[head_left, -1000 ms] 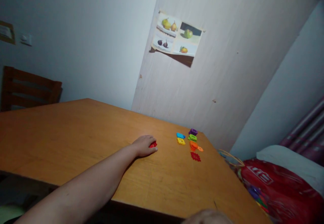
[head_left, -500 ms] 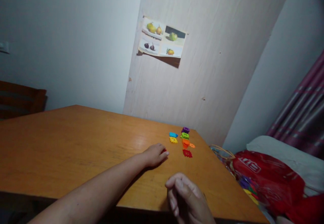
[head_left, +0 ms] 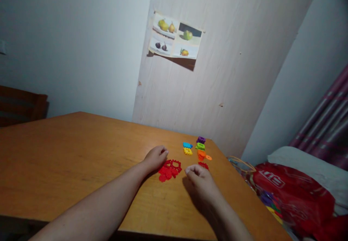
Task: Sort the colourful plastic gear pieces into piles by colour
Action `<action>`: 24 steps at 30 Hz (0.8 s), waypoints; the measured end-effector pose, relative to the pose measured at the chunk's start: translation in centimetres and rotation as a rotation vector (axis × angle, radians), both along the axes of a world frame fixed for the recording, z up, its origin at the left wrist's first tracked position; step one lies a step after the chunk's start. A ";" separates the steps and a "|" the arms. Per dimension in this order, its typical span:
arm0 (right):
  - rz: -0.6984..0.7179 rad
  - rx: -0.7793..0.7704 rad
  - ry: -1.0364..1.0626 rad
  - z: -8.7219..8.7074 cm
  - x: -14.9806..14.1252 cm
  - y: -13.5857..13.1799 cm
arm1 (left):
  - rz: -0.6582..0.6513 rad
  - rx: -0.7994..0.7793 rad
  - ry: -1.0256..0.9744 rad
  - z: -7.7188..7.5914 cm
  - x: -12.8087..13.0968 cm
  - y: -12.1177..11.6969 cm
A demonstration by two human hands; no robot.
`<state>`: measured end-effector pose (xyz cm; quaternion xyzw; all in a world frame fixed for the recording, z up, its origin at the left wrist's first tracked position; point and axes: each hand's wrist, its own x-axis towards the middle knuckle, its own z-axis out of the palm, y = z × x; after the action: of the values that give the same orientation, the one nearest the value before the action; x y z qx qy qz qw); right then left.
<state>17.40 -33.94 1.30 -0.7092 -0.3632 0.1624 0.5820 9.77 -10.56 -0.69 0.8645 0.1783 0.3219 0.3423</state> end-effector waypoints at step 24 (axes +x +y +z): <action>0.003 -0.447 -0.567 -1.2 6.0 7.2 | -0.126 0.343 0.286 0.7 -0.8 -2.4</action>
<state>23.44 -26.73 0.06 -0.8354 -0.4667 0.0355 0.2884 8.95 -12.96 0.02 0.9563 0.1134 0.1998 0.1810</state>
